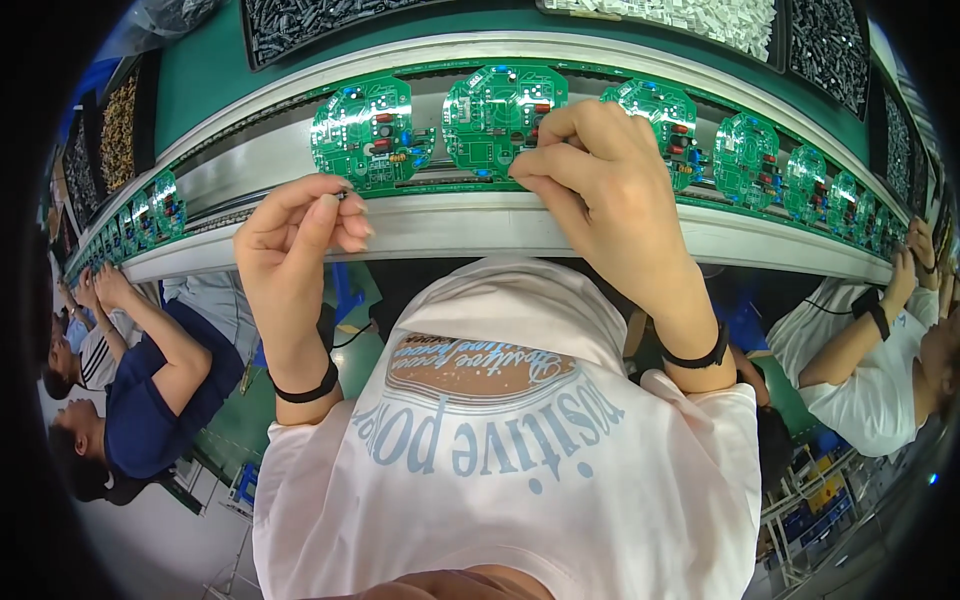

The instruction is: Assembling electronic components onto printed circuit boards at a manual assembly station.

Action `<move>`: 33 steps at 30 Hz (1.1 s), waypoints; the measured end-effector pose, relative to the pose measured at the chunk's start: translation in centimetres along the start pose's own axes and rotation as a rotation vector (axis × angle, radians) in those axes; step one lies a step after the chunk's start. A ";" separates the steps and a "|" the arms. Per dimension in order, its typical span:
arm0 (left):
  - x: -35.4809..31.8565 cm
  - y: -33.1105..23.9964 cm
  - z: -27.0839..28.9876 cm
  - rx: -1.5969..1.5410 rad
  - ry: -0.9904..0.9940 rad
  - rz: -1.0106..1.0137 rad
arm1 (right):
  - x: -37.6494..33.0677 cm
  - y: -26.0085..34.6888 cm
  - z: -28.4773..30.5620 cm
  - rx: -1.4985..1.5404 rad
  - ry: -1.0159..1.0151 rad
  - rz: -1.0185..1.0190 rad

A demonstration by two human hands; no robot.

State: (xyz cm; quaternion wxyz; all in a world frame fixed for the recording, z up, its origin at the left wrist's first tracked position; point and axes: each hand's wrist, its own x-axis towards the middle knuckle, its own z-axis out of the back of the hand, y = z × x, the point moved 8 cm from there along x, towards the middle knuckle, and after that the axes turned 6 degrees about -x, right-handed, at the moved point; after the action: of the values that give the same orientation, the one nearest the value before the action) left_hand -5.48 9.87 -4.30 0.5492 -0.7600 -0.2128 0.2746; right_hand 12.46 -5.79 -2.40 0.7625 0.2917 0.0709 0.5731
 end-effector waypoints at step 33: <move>1.1 -2.8 1.5 0.644 0.022 -0.075 | 0.4 2.1 -0.1 -0.121 0.029 0.166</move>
State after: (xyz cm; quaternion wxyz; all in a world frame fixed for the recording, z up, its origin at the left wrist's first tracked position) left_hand -5.66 12.47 -2.23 0.7735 -0.5418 -0.1372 0.2990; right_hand 10.77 -5.06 -1.32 0.7276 0.2416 0.0226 0.6417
